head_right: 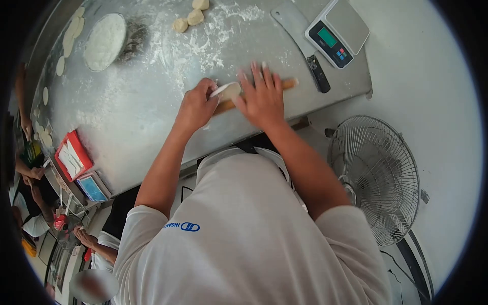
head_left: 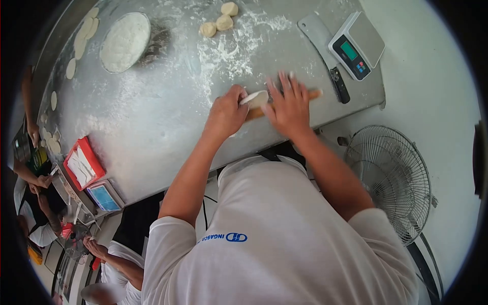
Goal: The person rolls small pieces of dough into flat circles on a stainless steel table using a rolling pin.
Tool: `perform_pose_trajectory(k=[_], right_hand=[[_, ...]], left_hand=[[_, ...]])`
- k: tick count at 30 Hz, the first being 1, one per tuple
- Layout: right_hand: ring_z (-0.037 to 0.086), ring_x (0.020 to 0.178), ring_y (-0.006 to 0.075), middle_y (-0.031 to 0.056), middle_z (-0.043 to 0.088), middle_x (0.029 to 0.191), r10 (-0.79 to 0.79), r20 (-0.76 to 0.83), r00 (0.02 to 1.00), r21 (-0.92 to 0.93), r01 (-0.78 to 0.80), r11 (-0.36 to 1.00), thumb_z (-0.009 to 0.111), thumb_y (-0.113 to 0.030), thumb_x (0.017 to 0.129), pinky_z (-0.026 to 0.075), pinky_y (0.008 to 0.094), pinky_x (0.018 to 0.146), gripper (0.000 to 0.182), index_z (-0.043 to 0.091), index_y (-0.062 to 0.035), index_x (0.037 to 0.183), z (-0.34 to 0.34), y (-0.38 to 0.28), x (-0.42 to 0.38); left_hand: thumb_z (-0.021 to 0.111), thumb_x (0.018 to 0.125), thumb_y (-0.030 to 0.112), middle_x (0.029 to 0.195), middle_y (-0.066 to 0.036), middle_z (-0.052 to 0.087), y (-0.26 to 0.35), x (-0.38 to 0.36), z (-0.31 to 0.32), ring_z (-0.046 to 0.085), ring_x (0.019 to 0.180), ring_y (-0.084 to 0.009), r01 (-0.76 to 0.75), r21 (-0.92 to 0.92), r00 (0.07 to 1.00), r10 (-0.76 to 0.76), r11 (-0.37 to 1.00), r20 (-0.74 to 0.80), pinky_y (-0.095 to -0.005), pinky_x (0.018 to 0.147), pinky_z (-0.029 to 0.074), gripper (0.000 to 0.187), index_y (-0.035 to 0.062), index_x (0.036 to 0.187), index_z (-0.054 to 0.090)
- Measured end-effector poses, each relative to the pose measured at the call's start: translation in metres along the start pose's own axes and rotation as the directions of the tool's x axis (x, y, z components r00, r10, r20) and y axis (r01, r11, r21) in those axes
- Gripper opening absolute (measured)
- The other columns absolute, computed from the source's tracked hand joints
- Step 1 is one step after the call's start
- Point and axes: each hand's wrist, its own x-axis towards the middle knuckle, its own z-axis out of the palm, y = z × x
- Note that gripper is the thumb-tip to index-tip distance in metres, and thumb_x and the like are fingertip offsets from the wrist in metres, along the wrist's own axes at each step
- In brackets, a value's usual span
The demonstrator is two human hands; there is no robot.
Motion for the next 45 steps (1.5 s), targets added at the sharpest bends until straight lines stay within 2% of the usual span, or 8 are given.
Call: perform_pose_trajectory(k=[6,10,14,21,28,32,39,45], right_hand=[[0.037,0.154,0.0413,0.022,0.043,0.166,0.055,-0.099,0.994,-0.02,-0.057,0.998,0.056,-0.053,0.101,0.023,0.0619,0.126,0.07,0.049,-0.0144,0.159,0.023,0.001,0.125],[0.042,0.151,0.0412,0.0222,0.047,0.162,0.031,-0.044,0.999,0.058,-0.028,0.998,0.061,-0.048,0.099,0.023,0.0603,0.126,0.065,0.057,-0.0111,0.153,0.006,0.001,0.048],[0.046,0.146,0.0425,0.023,0.051,0.158,-0.036,0.006,0.999,0.1,0.035,0.994,0.065,-0.047,0.096,0.028,0.0599,0.122,0.064,0.061,-0.0107,0.149,-0.003,0.011,-0.034],[0.039,0.152,0.0426,0.0206,0.044,0.165,0.089,-0.103,0.991,0.006,-0.089,0.996,0.055,-0.05,0.103,0.025,0.061,0.125,0.067,0.05,-0.0142,0.159,0.019,-0.006,0.117],[0.047,0.146,0.0422,0.021,0.05,0.16,-0.002,-0.056,0.998,0.068,0.006,0.998,0.06,-0.05,0.099,0.028,0.0605,0.122,0.064,0.059,-0.0141,0.151,0.01,0.006,0.011],[0.049,0.143,0.043,0.021,0.052,0.158,-0.037,0.013,0.999,0.052,0.036,0.998,0.061,-0.052,0.098,0.03,0.0607,0.119,0.062,0.063,-0.0144,0.148,-0.01,0.006,-0.031],[0.039,0.152,0.042,0.0208,0.043,0.166,0.063,-0.101,0.993,-0.003,-0.064,0.998,0.055,-0.053,0.103,0.024,0.0616,0.125,0.067,0.049,-0.0159,0.159,0.016,-0.002,0.127],[0.045,0.149,0.041,0.0214,0.049,0.161,-0.005,-0.007,1.0,0.05,0.006,0.999,0.061,-0.051,0.1,0.025,0.0602,0.124,0.064,0.059,-0.0132,0.151,0.004,0.003,0.015]], left_hand=[[0.072,0.093,0.016,0.093,-0.026,0.073,0.004,0.037,-0.01,0.07,0.09,-0.0478,-0.103,0.113,0.979,0.121,0.988,-0.163,-0.054,0.081,0.054,0.024,0.0038,0.114,0.069],[0.074,0.095,0.027,0.097,-0.024,0.075,0.002,0.031,-0.017,0.073,0.093,-0.0423,-0.154,0.321,0.987,0.128,0.934,0.1,-0.0494,0.083,0.055,0.033,0.0038,0.119,0.071],[0.075,0.093,0.018,0.09,-0.023,0.073,0.013,0.005,-0.012,0.073,0.093,-0.0401,0.139,-0.114,0.988,-0.129,0.984,0.089,-0.0452,0.081,0.054,0.024,0.0028,0.109,0.066],[0.072,0.093,0.014,0.09,-0.022,0.074,0.005,0.019,-0.007,0.072,0.084,-0.0424,-0.078,0.073,0.981,0.089,0.994,-0.172,-0.0468,0.078,0.056,0.023,0.0043,0.113,0.068],[0.07,0.094,0.017,0.101,-0.024,0.073,-0.002,0.028,-0.015,0.071,0.097,-0.0433,-0.203,0.203,0.975,0.216,0.958,-0.045,-0.0498,0.086,0.054,0.024,0.0031,0.113,0.073],[0.068,0.098,0.016,0.098,-0.022,0.074,0.003,0.005,-0.016,0.071,0.093,-0.0423,0.092,-0.056,0.993,-0.087,0.994,0.086,-0.0446,0.085,0.056,0.022,0.0026,0.114,0.069],[0.068,0.095,0.014,0.1,-0.025,0.074,0.008,0.029,-0.018,0.07,0.096,-0.0454,-0.027,-0.028,0.988,0.022,0.999,-0.15,-0.0513,0.085,0.055,0.023,0.0032,0.115,0.069],[0.073,0.093,0.02,0.107,-0.023,0.073,0.001,0.027,-0.027,0.069,0.104,-0.0445,-0.126,0.202,0.989,0.106,0.971,0.105,-0.0484,0.092,0.053,0.027,0.0035,0.115,0.071]])
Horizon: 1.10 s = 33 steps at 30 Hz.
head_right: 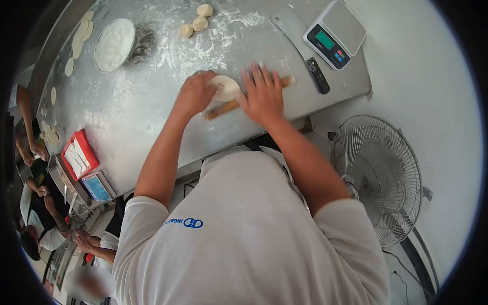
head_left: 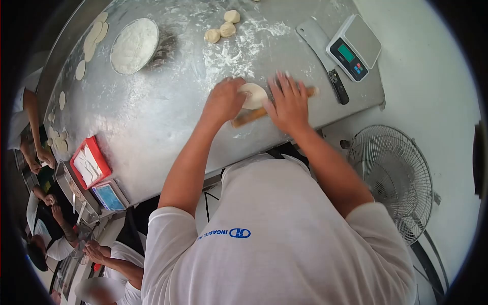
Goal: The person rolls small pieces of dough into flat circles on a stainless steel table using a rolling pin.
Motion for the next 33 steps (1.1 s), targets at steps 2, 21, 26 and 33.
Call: perform_pose_trajectory(k=[2,21,26,33], right_hand=[[0.048,0.145,0.0431,0.0212,0.051,0.159,-0.014,0.03,0.999,0.013,0.014,1.0,0.062,-0.051,0.098,0.028,0.06,0.122,0.064,0.061,-0.0138,0.15,-0.01,0.002,-0.052],[0.043,0.149,0.0434,0.0207,0.045,0.164,0.02,0.119,0.993,0.042,-0.025,0.999,0.061,-0.052,0.099,0.022,0.0622,0.125,0.066,0.059,-0.0134,0.152,-0.015,-0.003,-0.069],[0.037,0.153,0.0429,0.0201,0.044,0.165,0.066,-0.007,0.998,-0.052,-0.066,0.996,0.059,-0.053,0.101,0.02,0.0623,0.126,0.068,0.053,-0.015,0.157,0.002,-0.013,0.065],[0.039,0.152,0.0418,0.0211,0.045,0.164,0.06,-0.063,0.996,0.028,-0.058,0.998,0.06,-0.051,0.101,0.021,0.0625,0.126,0.068,0.053,-0.0128,0.157,0.011,-0.009,0.054]], left_hand=[[0.072,0.094,0.019,0.106,-0.024,0.073,0.006,-0.014,0.003,0.069,0.104,-0.0455,0.104,-0.217,0.994,-0.098,0.971,0.04,-0.0469,0.091,0.054,0.027,0.003,0.116,0.069],[0.073,0.093,0.02,0.105,-0.028,0.073,0.003,-0.026,0.006,0.07,0.102,-0.0469,0.186,-0.199,0.982,-0.179,0.962,0.056,-0.0509,0.088,0.055,0.032,0.0034,0.119,0.067],[0.07,0.093,0.014,0.103,-0.028,0.073,0.009,-0.022,0.009,0.071,0.1,-0.0467,0.208,-0.154,0.975,-0.217,0.966,-0.044,-0.0507,0.085,0.055,0.03,0.0025,0.12,0.063],[0.075,0.092,0.022,0.108,-0.024,0.074,0.009,0.014,-0.015,0.07,0.103,-0.0432,0.061,0.1,0.994,-0.07,0.993,0.082,-0.0455,0.09,0.055,0.033,0.005,0.119,0.07]])
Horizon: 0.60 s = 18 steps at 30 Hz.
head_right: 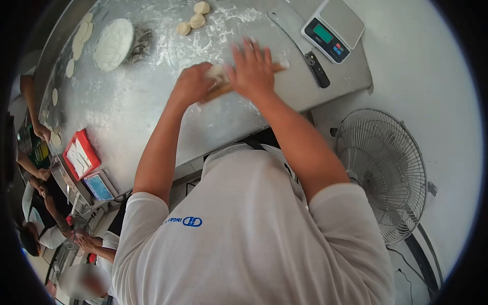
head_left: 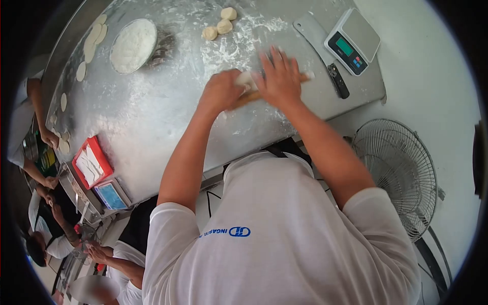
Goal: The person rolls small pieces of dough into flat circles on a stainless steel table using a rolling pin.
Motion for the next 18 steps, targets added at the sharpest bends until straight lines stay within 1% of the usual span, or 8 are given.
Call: perform_pose_trajectory(k=[3,5,8,10,12,14,15,18], right_hand=[[0.044,0.148,0.044,0.0225,0.049,0.16,-0.073,0.074,0.995,0.026,0.072,0.997,0.062,-0.05,0.099,0.022,0.0614,0.125,0.066,0.058,-0.0117,0.152,-0.018,0.014,-0.09],[0.044,0.148,0.0443,0.0231,0.049,0.16,-0.07,0.103,0.992,0.022,0.068,0.997,0.062,-0.05,0.099,0.023,0.0614,0.125,0.065,0.059,-0.0124,0.151,-0.027,0.012,-0.106],[0.04,0.151,0.0443,0.0209,0.044,0.165,-0.08,0.089,0.993,0.0,0.08,0.997,0.059,-0.055,0.1,0.023,0.061,0.124,0.068,0.054,-0.016,0.156,-0.017,0.009,-0.065],[0.036,0.154,0.0442,0.0212,0.04,0.168,-0.025,0.105,0.994,-0.112,0.037,0.993,0.055,-0.056,0.102,0.022,0.0611,0.125,0.07,0.05,-0.0168,0.16,-0.007,-0.002,-0.002],[0.035,0.154,0.0435,0.0213,0.036,0.169,-0.005,0.018,1.0,-0.095,0.006,0.995,0.053,-0.055,0.104,0.023,0.0613,0.125,0.07,0.046,-0.0164,0.162,0.01,-0.004,0.04],[0.036,0.154,0.0428,0.0212,0.037,0.169,-0.005,-0.005,1.0,-0.084,0.005,0.996,0.053,-0.053,0.104,0.022,0.0615,0.125,0.069,0.045,-0.016,0.162,0.009,-0.002,0.048],[0.036,0.154,0.0424,0.0212,0.037,0.169,-0.015,-0.014,1.0,-0.075,0.014,0.997,0.053,-0.053,0.105,0.022,0.0616,0.125,0.069,0.045,-0.0159,0.162,0.01,-0.005,0.051],[0.04,0.151,0.0417,0.0207,0.043,0.165,-0.018,0.04,0.999,-0.013,0.018,1.0,0.059,-0.05,0.101,0.022,0.062,0.125,0.066,0.052,-0.0154,0.157,-0.007,-0.001,-0.013]], left_hand=[[0.073,0.094,0.026,0.108,-0.024,0.073,-0.009,-0.014,0.009,0.069,0.104,-0.0446,0.01,-0.189,0.999,-0.017,0.982,-0.038,-0.0499,0.091,0.053,0.031,0.0027,0.114,0.069],[0.072,0.095,0.025,0.107,-0.028,0.071,-0.014,-0.024,0.02,0.068,0.105,-0.0473,0.063,-0.34,0.998,-0.066,0.938,0.002,-0.0521,0.092,0.053,0.031,0.0018,0.115,0.065],[0.07,0.095,0.021,0.105,-0.029,0.072,-0.02,-0.033,0.031,0.069,0.103,-0.0482,-0.002,-0.354,0.999,-0.017,0.935,-0.05,-0.0519,0.09,0.054,0.032,0.0021,0.12,0.062],[0.069,0.094,0.019,0.104,-0.029,0.073,-0.014,-0.025,0.024,0.07,0.101,-0.0488,0.034,-0.261,0.994,-0.061,0.965,-0.096,-0.0519,0.089,0.054,0.033,0.0026,0.121,0.061],[0.071,0.093,0.019,0.104,-0.028,0.073,-0.01,-0.018,0.019,0.071,0.101,-0.047,0.052,-0.209,0.989,-0.079,0.977,-0.125,-0.0509,0.089,0.055,0.035,0.0037,0.123,0.061],[0.075,0.093,0.021,0.107,-0.027,0.074,-0.004,-0.004,0.003,0.074,0.101,-0.0428,0.041,-0.208,0.982,-0.078,0.977,-0.173,-0.0488,0.089,0.056,0.038,0.0054,0.125,0.062],[0.077,0.091,0.021,0.108,-0.026,0.074,0.002,-0.003,-0.004,0.073,0.101,-0.0431,0.083,-0.224,0.989,-0.107,0.971,-0.101,-0.0475,0.089,0.056,0.037,0.0056,0.122,0.065],[0.076,0.091,0.019,0.108,-0.024,0.075,-0.014,-0.005,0.003,0.073,0.103,-0.0428,-0.047,-0.003,0.999,0.047,0.999,0.015,-0.0457,0.09,0.056,0.032,0.0043,0.118,0.067]])
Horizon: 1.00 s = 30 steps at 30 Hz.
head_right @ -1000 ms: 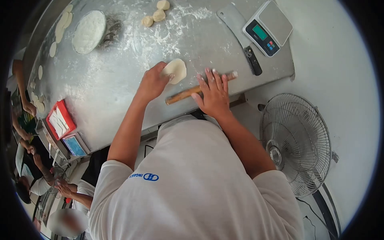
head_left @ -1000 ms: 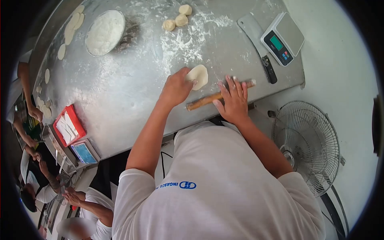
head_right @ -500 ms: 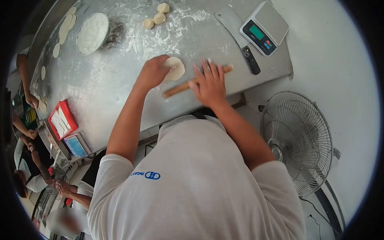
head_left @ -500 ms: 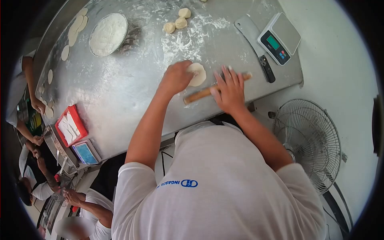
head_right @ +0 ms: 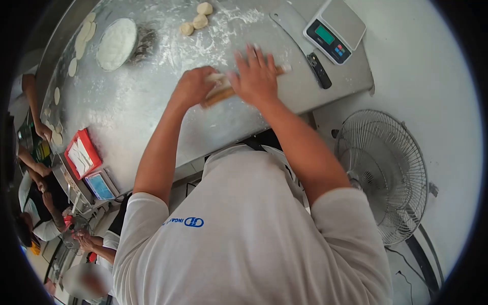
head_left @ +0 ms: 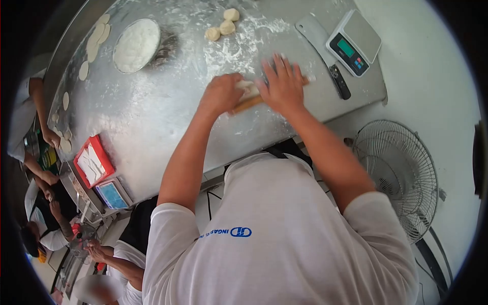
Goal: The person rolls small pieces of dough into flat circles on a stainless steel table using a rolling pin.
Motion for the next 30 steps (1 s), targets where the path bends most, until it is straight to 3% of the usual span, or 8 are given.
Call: perform_pose_trajectory(k=[1,4,11,14,18,21,24,30], right_hand=[[0.043,0.15,0.0415,0.0205,0.047,0.163,-0.025,0.011,1.0,0.0,0.025,1.0,0.062,-0.049,0.099,0.023,0.0626,0.125,0.065,0.056,-0.015,0.154,-0.001,0.005,-0.032],[0.045,0.148,0.0423,0.0205,0.047,0.162,-0.063,0.059,0.996,0.035,0.061,0.998,0.063,-0.051,0.097,0.025,0.0622,0.123,0.065,0.059,-0.0154,0.151,-0.014,0.012,-0.083],[0.04,0.152,0.0412,0.0195,0.045,0.165,-0.019,-0.026,0.999,-0.054,0.018,0.998,0.056,-0.052,0.103,0.023,0.0608,0.126,0.062,0.057,-0.0171,0.154,0.017,-0.004,0.041],[0.039,0.153,0.0403,0.0197,0.045,0.165,0.0,-0.07,0.998,-0.038,-0.003,0.999,0.055,-0.051,0.104,0.023,0.0607,0.126,0.061,0.057,-0.0168,0.154,0.014,-0.004,0.064],[0.042,0.15,0.0404,0.02,0.047,0.163,-0.039,0.039,0.998,0.008,0.039,0.999,0.061,-0.05,0.1,0.022,0.0607,0.126,0.063,0.059,-0.0152,0.152,-0.002,0.006,-0.03],[0.044,0.148,0.042,0.0201,0.049,0.16,-0.073,0.061,0.995,0.027,0.072,0.997,0.064,-0.049,0.097,0.024,0.0604,0.125,0.064,0.06,-0.015,0.151,-0.014,0.014,-0.087],[0.043,0.149,0.0433,0.02,0.048,0.162,-0.055,0.08,0.995,0.011,0.055,0.998,0.063,-0.05,0.098,0.023,0.0601,0.125,0.064,0.059,-0.0153,0.152,-0.016,0.008,-0.071],[0.036,0.155,0.0414,0.0179,0.042,0.167,-0.014,-0.09,0.996,-0.056,0.009,0.998,0.056,-0.053,0.103,0.023,0.0593,0.127,0.066,0.051,-0.0184,0.158,0.02,-0.009,0.078]], left_hand=[[0.074,0.092,0.016,0.103,-0.019,0.075,-0.003,-0.004,0.007,0.073,0.098,-0.0363,0.005,-0.054,0.999,-0.008,0.999,-0.049,-0.0422,0.087,0.054,0.025,0.003,0.112,0.068],[0.071,0.094,0.018,0.099,-0.021,0.073,0.005,-0.025,0.009,0.071,0.093,-0.0366,0.157,-0.413,0.985,-0.173,0.897,-0.001,-0.0443,0.085,0.054,0.021,0.0021,0.107,0.066],[0.071,0.091,0.017,0.095,-0.018,0.072,-0.01,-0.014,0.016,0.071,0.089,-0.0334,0.112,-0.473,0.974,-0.191,0.874,-0.122,-0.0419,0.083,0.054,0.028,0.003,0.114,0.064],[0.067,0.096,0.011,0.099,-0.012,0.074,-0.014,0.005,0.005,0.069,0.088,-0.0202,0.091,-0.455,0.982,-0.156,0.886,-0.106,-0.035,0.081,0.054,0.028,0.0021,0.123,0.063],[0.074,0.092,0.021,0.1,-0.018,0.075,-0.015,-0.002,0.014,0.072,0.091,-0.0286,-0.064,-0.011,0.989,0.062,0.998,-0.132,-0.0389,0.085,0.055,0.035,0.0039,0.122,0.069],[0.074,0.092,0.019,0.098,-0.019,0.074,0.007,-0.022,0.0,0.071,0.093,-0.0286,0.237,-0.363,0.971,-0.231,0.901,0.062,-0.0392,0.088,0.054,0.033,0.0037,0.12,0.068],[0.072,0.093,0.02,0.105,-0.024,0.074,-0.007,-0.031,0.016,0.071,0.101,-0.0434,0.248,-0.498,0.966,-0.251,0.831,0.062,-0.0455,0.09,0.055,0.033,0.0037,0.122,0.064],[0.077,0.09,0.018,0.106,-0.027,0.075,-0.003,-0.01,0.003,0.072,0.102,-0.0469,0.118,-0.312,0.959,-0.19,0.943,-0.211,-0.0484,0.089,0.056,0.043,0.0063,0.127,0.059]])
